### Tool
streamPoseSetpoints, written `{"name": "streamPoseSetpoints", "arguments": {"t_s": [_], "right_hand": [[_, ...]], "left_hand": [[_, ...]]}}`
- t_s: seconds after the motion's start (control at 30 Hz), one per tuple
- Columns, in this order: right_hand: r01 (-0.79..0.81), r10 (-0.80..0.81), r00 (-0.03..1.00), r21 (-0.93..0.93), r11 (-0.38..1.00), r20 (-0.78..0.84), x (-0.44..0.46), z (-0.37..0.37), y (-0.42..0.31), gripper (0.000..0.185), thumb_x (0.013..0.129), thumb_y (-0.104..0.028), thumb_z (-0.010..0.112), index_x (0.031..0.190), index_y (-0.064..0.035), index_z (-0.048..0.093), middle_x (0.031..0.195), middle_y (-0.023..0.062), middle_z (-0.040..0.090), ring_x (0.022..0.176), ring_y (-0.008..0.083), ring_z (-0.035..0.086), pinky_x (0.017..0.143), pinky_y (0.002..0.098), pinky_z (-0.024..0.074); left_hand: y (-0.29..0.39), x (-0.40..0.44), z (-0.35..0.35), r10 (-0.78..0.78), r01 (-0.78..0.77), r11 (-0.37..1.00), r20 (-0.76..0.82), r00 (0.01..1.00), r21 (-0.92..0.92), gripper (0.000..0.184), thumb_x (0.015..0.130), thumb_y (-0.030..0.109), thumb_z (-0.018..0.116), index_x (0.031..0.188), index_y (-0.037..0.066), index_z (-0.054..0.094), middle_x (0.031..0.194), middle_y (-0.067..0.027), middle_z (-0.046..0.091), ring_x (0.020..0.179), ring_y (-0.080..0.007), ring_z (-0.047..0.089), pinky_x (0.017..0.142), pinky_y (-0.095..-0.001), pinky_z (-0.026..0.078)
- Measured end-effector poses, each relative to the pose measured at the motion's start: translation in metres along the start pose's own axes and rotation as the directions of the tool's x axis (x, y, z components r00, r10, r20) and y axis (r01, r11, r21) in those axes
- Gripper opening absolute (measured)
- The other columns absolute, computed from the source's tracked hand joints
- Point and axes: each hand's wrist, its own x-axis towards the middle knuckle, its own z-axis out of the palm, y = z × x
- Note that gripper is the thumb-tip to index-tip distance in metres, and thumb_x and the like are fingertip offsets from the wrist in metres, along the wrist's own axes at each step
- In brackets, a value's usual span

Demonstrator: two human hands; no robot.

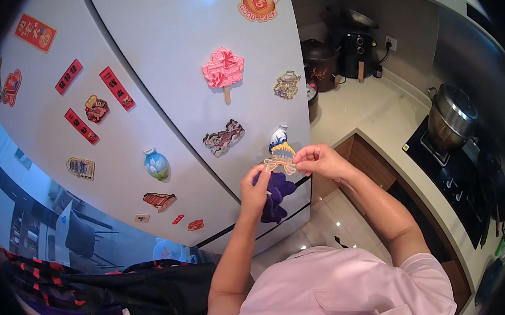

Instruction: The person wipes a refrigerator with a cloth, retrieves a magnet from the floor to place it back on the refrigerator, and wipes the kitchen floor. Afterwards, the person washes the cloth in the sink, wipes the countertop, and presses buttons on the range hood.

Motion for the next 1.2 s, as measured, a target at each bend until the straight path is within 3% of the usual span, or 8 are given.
{"name": "streamPoseSetpoints", "arguments": {"t_s": [0.1,0.33,0.47,0.57,0.63,0.73,0.87,1.2], "right_hand": [[-0.032,0.034,0.999,-0.082,0.996,0.018,-0.001,-0.002,-0.002,0.018,0.086,-0.015,0.064,0.099,-0.0024,0.062,0.081,-0.0006,0.063,0.071,0.0058,0.057,0.061,0.0205,0.0475],[0.085,-0.098,0.993,-0.165,0.983,-0.071,-0.006,-0.006,-0.018,0.02,0.087,-0.019,0.065,0.099,-0.0031,0.064,0.076,-0.0033,0.061,0.064,0.0016,0.051,0.053,0.019,0.0426],[0.112,-0.119,0.99,-0.096,0.989,-0.072,-0.007,-0.008,-0.03,0.019,0.088,-0.017,0.063,0.1,-0.002,0.064,0.076,-0.0023,0.061,0.063,0.0031,0.052,0.054,0.0192,0.0442],[0.102,-0.106,0.994,-0.11,0.989,-0.03,-0.006,-0.013,-0.031,0.017,0.088,-0.016,0.062,0.099,-0.0017,0.063,0.077,-0.0012,0.061,0.065,0.0041,0.055,0.057,0.0198,0.0469],[0.121,-0.127,0.991,-0.125,0.985,-0.038,-0.005,-0.013,-0.032,0.016,0.089,-0.015,0.061,0.097,-0.0018,0.063,0.077,-0.0004,0.062,0.066,0.0048,0.056,0.059,0.0204,0.0489],[0.202,-0.19,0.965,0.05,0.978,-0.179,0.005,-0.025,-0.039,0.017,0.087,-0.012,0.062,0.098,0.0008,0.061,0.081,0.003,0.063,0.068,0.0078,0.06,0.06,0.0216,0.0506],[0.324,-0.258,0.885,0.115,0.939,-0.387,0.026,-0.032,-0.076,0.016,0.089,-0.008,0.059,0.101,0.0025,0.057,0.086,0.0062,0.064,0.072,0.0095,0.063,0.066,0.0204,0.0543],[0.52,-0.339,0.807,0.309,0.796,-0.484,0.084,-0.013,-0.13,0.013,0.089,-0.009,0.059,0.096,0.0012,0.054,0.085,0.0098,0.065,0.072,0.0111,0.064,0.063,0.0202,0.0555]], "left_hand": [[0.017,0.011,-0.006,0.013,-0.021,0.994,0.071,0.997,0.108,0.019,0.092,0.017,0.056,0.091,0.001,0.064,0.081,0.0005,0.062,0.072,-0.0048,0.052,0.064,-0.0207,0.044],[0.055,0.03,-0.005,-0.017,-0.075,0.933,0.251,0.968,0.353,0.021,0.09,0.022,0.058,0.091,0.002,0.065,0.072,0.0013,0.06,0.062,-0.005,0.051,0.052,-0.0212,0.043],[0.073,0.03,0.003,0.022,-0.161,0.874,0.293,0.956,0.459,0.021,0.089,0.022,0.058,0.091,0.002,0.066,0.072,0.0009,0.06,0.061,-0.0046,0.051,0.052,-0.021,0.044],[0.067,0.033,0.002,0.051,-0.182,0.881,0.295,0.954,0.436,0.022,0.089,0.022,0.059,0.093,0.001,0.066,0.073,0.0,0.061,0.063,-0.0051,0.053,0.053,-0.0221,0.045],[0.068,0.031,0.003,-0.009,-0.09,0.921,0.252,0.968,0.378,0.022,0.09,0.021,0.058,0.093,0.001,0.066,0.075,-0.0007,0.062,0.065,-0.0058,0.054,0.057,-0.0227,0.046],[0.066,0.028,0.0,-0.014,-0.039,0.963,0.193,0.981,0.265,0.021,0.091,0.019,0.057,0.094,0.0,0.066,0.079,-0.0017,0.063,0.071,-0.0069,0.056,0.064,-0.0234,0.047],[0.064,0.02,-0.005,-0.048,0.018,0.985,0.171,0.984,0.169,0.02,0.091,0.016,0.057,0.095,-0.002,0.066,0.083,-0.0031,0.064,0.077,-0.0082,0.057,0.072,-0.0235,0.047],[0.038,-0.002,-0.021,-0.075,0.047,0.972,0.117,0.99,0.23,0.021,0.09,0.018,0.059,0.096,-0.001,0.066,0.083,-0.0028,0.064,0.076,-0.0078,0.056,0.069,-0.0221,0.046]]}}
